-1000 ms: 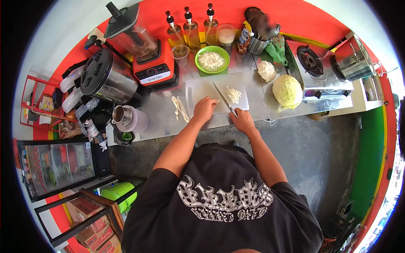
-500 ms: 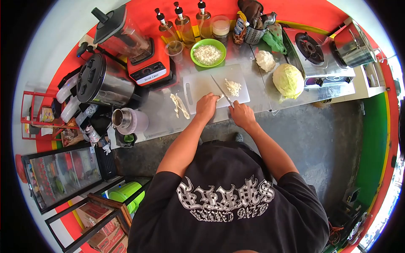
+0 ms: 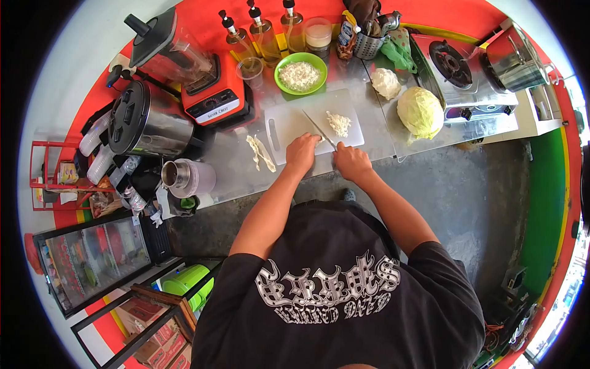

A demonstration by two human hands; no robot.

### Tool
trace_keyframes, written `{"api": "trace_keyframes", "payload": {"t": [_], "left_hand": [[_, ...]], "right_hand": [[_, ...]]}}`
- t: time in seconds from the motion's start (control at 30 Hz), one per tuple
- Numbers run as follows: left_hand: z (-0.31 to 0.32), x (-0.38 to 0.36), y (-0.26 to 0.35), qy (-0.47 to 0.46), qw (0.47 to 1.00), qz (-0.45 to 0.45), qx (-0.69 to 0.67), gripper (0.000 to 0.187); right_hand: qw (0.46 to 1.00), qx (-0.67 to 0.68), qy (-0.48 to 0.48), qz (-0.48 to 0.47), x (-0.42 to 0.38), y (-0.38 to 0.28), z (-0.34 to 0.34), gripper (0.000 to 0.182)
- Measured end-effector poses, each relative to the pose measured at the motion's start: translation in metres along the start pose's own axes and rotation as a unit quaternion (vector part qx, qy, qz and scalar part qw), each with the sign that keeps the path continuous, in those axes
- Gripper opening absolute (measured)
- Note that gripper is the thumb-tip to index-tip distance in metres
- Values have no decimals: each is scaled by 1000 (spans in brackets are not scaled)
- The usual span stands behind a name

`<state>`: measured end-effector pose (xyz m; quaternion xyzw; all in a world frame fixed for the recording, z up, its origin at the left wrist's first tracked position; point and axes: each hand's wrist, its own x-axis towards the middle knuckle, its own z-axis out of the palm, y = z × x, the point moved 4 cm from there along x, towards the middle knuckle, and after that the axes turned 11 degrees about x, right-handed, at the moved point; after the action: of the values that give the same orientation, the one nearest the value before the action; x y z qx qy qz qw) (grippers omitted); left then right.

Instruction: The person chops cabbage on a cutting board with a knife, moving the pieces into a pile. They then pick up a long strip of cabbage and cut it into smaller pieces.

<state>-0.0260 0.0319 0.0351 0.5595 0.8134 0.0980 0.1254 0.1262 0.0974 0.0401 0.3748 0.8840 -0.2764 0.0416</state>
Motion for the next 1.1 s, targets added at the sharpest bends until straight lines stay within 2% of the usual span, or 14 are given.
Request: {"api": "trace_keyframes", "payload": {"t": [0.17,0.37,0.57,0.67,0.9,1.1], "left_hand": [[-3,1,4,-7,1000,-8,-6,31],[0,3,0,5,1000,-2,-8,31],[1,2,-1,9,1000,-6,-20,31],[7,3,-4,21,1000,-6,-22,31],[4,2,-4,24,999,-28,-32,29],[9,0,-7,33,998,-35,-30,25]], "right_hand": [[998,9,-20,52,5,-4,19,30],[1000,6,-24,14,16,-7,10,33],[998,23,-31,54,11,-1,26,32],[1000,6,-18,20,19,-4,21,32],[998,12,-28,52,16,-11,25,31],[1000,10,-21,19,24,-14,14,31]]}}
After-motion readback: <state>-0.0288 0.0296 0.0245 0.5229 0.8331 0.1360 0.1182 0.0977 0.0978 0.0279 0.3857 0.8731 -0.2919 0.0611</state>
